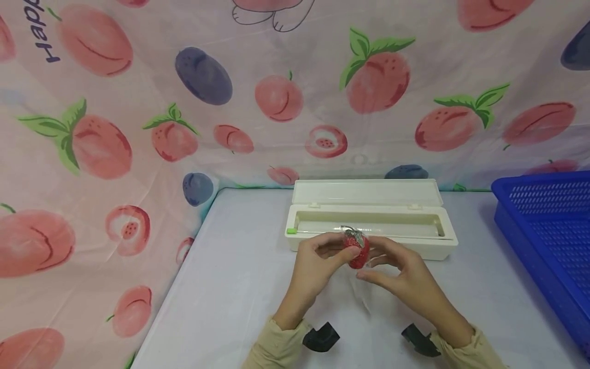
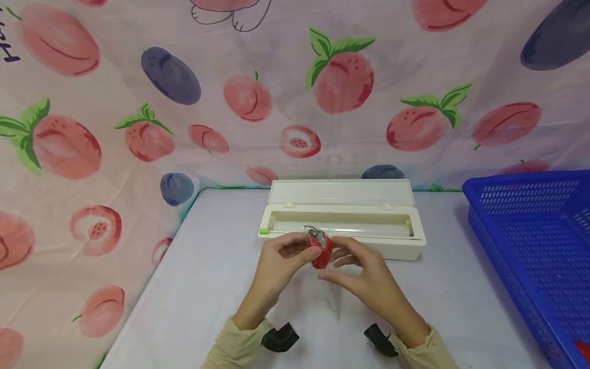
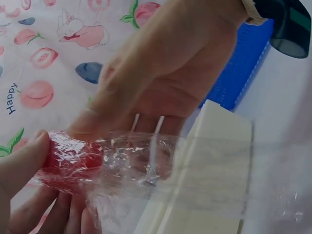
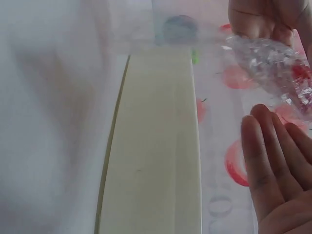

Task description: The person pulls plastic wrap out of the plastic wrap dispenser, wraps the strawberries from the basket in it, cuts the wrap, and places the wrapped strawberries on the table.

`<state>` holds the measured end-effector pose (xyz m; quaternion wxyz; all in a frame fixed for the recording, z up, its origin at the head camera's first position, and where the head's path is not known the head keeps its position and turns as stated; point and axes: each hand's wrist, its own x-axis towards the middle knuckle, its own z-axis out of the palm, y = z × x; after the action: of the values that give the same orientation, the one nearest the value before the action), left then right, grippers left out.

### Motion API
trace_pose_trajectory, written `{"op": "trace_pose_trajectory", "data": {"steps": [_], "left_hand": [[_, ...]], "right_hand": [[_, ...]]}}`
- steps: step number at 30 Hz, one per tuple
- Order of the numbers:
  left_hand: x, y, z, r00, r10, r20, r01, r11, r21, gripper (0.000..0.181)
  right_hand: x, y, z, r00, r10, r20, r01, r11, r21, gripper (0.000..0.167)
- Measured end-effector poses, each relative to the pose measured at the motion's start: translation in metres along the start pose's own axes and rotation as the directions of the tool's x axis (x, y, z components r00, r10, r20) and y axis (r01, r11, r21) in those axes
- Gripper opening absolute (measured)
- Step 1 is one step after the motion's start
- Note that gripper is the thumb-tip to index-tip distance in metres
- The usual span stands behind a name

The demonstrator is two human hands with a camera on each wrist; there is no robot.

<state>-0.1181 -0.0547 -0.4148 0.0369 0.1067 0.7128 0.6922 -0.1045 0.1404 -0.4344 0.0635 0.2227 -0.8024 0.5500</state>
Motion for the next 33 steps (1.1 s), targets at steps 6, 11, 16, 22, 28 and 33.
{"op": "trace_pose_trajectory", "data": {"steps": [6,11,16,22,28,33], "left_hand": [[0.002,0.002,-0.003,0.999,-0.036,-0.007,0.036,0.999,-0.030,0.032],[0.001,0.003,-0.004,0.999,-0.039,0.020,0.040,0.999,-0.033,0.031],[0.000,0.006,-0.007,0.999,-0.047,0.019,0.047,0.998,-0.033,0.034],[0.000,0.008,-0.011,0.998,-0.055,0.032,0.057,0.996,-0.071,0.038],[0.000,0.009,-0.012,0.995,-0.065,0.079,0.071,0.995,-0.075,0.036],[0.000,0.008,-0.012,0.994,-0.066,0.085,0.073,0.994,-0.078,0.034]], "right_hand": [[0.000,0.003,0.003,0.999,0.002,0.053,0.001,0.997,-0.074,0.042],[0.000,0.004,0.002,0.996,0.049,0.074,-0.042,0.994,-0.100,0.027],[0.000,0.006,0.000,0.994,0.035,0.107,-0.027,0.996,-0.079,0.028],[0.001,0.010,-0.005,0.991,0.001,0.137,0.008,0.998,-0.068,0.016],[0.001,0.012,-0.009,0.984,0.043,0.174,-0.035,0.998,-0.049,0.012],[0.001,0.016,-0.013,0.978,0.052,0.202,-0.052,0.999,-0.007,0.014]]}}
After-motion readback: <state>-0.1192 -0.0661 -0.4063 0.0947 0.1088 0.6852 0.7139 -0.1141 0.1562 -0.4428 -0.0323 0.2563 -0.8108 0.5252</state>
